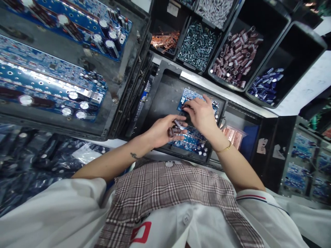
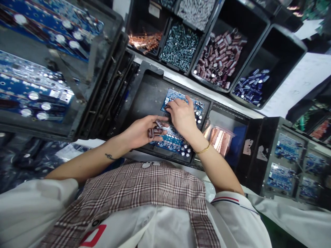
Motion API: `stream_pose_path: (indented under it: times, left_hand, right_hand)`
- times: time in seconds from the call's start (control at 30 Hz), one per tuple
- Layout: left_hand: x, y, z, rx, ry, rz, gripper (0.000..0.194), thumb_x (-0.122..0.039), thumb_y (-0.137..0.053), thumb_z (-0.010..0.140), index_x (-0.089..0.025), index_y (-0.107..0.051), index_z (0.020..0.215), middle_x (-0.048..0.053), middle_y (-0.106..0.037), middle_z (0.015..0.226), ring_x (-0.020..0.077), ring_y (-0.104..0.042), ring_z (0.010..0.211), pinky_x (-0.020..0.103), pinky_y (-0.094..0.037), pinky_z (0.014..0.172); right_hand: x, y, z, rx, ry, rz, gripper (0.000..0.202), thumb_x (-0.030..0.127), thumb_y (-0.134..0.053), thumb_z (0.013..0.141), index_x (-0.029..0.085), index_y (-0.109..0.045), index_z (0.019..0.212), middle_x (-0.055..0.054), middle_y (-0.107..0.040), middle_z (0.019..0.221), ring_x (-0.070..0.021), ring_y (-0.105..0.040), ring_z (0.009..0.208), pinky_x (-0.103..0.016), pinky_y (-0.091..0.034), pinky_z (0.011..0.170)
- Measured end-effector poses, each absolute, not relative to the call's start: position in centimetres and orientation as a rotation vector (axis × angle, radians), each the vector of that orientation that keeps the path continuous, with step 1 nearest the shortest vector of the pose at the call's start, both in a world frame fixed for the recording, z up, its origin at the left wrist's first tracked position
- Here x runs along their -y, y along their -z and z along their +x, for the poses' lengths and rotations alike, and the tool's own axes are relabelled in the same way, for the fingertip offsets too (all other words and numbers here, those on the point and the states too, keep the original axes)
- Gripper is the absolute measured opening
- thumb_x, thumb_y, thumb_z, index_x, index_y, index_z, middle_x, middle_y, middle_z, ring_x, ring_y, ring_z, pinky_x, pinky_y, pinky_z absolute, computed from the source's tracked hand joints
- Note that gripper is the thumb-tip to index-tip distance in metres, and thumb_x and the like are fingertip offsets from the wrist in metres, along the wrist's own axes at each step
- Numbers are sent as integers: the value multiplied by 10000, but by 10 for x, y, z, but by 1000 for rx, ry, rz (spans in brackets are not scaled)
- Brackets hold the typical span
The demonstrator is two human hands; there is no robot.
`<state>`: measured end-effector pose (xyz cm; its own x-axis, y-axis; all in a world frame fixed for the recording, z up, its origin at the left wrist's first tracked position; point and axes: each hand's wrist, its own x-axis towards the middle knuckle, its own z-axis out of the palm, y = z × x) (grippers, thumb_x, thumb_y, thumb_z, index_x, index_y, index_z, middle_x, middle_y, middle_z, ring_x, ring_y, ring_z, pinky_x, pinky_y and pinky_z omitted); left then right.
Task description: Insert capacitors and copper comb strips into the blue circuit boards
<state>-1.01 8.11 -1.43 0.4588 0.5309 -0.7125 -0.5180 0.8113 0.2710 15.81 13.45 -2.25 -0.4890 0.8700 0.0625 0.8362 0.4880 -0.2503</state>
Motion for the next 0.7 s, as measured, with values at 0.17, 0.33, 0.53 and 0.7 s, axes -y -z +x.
stream_pose_path:
  times: [0.17,0.33,0.53,0.7]
  left_hand:
    - [-80,16,-11,-834,-640,47,208,-182,-501,903,-118,-639,1044,50,-602,790,101,-570,547,156,-361,365]
    - [-77,24,-13,-755,-661,58,179,-321,-623,878,-154,-565,849,-33,-426,628,46,-430,448,93,-174,334]
    - [-77,25,-14,-846,-758,98,177,-308,-623,878,-136,-598,913,-47,-387,619,41,-421,445,97,-180,337]
    - [-81,23,-12,-934,-770,92,132,-208,-544,865,-101,-618,887,-19,-457,625,55,-448,440,143,-221,331]
  right_hand:
    - [-138,26,153,2631,-188,-1438,205,237,-479,940,179,-670,989,-77,-673,894,-235,-606,890,-437,-409,998]
    - [-138,18,149,2724,-144,-1421,219,232,-465,936,167,-674,949,-98,-650,867,-250,-580,840,-380,-457,805]
    - [-140,17,149,2875,-20,-1263,283,158,-375,943,155,-655,984,-114,-644,906,-239,-572,800,-386,-445,801]
    - [-138,23,146,2814,-109,-1295,312,230,-351,977,197,-658,1021,-100,-661,950,-251,-594,926,-436,-399,965]
